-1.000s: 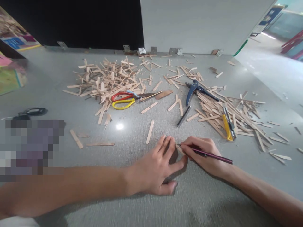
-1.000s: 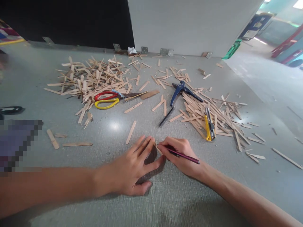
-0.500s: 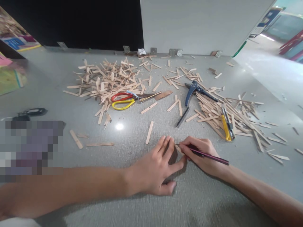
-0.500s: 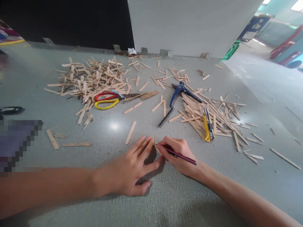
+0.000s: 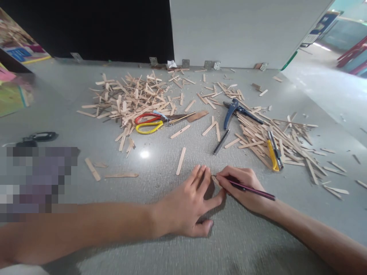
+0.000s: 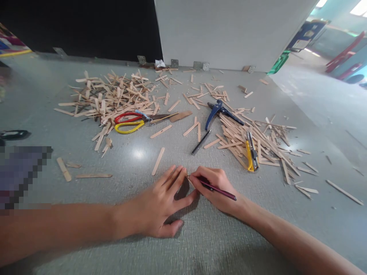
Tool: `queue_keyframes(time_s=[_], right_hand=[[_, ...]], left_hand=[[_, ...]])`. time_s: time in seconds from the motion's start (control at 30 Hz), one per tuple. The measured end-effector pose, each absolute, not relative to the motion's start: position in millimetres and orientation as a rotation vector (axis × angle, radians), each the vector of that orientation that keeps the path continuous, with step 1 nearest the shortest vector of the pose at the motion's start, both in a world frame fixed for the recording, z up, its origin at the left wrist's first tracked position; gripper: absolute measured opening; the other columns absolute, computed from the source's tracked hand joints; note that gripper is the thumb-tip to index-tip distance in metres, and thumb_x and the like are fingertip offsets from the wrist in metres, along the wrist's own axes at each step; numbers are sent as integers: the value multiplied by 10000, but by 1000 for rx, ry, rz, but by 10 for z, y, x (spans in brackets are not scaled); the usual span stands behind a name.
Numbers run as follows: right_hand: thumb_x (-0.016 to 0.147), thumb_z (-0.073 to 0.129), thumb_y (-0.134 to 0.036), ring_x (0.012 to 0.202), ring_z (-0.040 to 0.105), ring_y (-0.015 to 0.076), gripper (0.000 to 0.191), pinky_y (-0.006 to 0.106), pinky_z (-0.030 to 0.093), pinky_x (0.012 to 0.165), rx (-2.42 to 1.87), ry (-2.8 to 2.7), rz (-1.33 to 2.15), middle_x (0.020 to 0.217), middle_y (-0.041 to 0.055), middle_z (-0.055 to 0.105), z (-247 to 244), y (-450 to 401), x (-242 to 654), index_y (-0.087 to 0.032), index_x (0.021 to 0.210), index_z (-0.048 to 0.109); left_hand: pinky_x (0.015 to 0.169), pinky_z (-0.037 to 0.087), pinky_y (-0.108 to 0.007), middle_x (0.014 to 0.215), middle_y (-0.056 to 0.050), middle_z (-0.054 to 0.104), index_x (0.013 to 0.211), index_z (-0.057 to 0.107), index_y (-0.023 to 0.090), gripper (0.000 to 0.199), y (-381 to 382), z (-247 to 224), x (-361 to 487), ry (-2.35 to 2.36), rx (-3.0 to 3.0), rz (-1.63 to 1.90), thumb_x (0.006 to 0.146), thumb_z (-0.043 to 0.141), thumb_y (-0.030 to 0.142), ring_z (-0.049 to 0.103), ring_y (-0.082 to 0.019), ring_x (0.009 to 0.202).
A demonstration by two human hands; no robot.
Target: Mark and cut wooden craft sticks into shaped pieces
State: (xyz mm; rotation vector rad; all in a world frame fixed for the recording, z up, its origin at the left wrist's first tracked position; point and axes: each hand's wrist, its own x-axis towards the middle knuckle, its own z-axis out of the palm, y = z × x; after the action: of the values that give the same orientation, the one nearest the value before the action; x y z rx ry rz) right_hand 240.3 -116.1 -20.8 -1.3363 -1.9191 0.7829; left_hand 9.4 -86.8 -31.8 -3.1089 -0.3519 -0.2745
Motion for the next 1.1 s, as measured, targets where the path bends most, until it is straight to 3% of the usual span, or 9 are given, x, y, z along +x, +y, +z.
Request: queue_keyframes(time_s=[0.23,0.5,0.93,1.1], right_hand=[[1098,539,-322,584,594,117,326,235,467,570,-1338,-1953,774,697,4,678,-223,-1168,2413,-202,810,634],[1123,451,-277,516,368,97,414,241,341,499,-1285,-2020,687,628,-60,437,-196,-1177,2322,-243,712,403],[1124,447,-242,548,433,94,375,238,369,534,-1245,-2090,709,663,-51,474,-213,-1179,2379,-236,749,440],[1119,430,-218,545,430,96,358,245,363,529,-1185,-2146,679,674,-46,482,-185,-1169,2389,-238,762,451]], left_hand=[[1183,372,-656,1470,-307,621,1579,395,128,781,-861,-312,97,-348,-3129,-269,981,563,603,564,-500,1413],[1195,346,-641,1506,-302,587,1597,392,127,776,-865,-300,94,-357,-3160,-254,982,575,565,542,-499,1419],[1167,369,-654,1517,-259,576,1536,514,174,687,-865,-333,78,-411,-3210,-257,982,602,570,507,-502,1435],[1193,314,-658,1571,-257,522,1546,511,183,678,-871,-341,76,-412,-3222,-272,990,588,562,480,-493,1444]])
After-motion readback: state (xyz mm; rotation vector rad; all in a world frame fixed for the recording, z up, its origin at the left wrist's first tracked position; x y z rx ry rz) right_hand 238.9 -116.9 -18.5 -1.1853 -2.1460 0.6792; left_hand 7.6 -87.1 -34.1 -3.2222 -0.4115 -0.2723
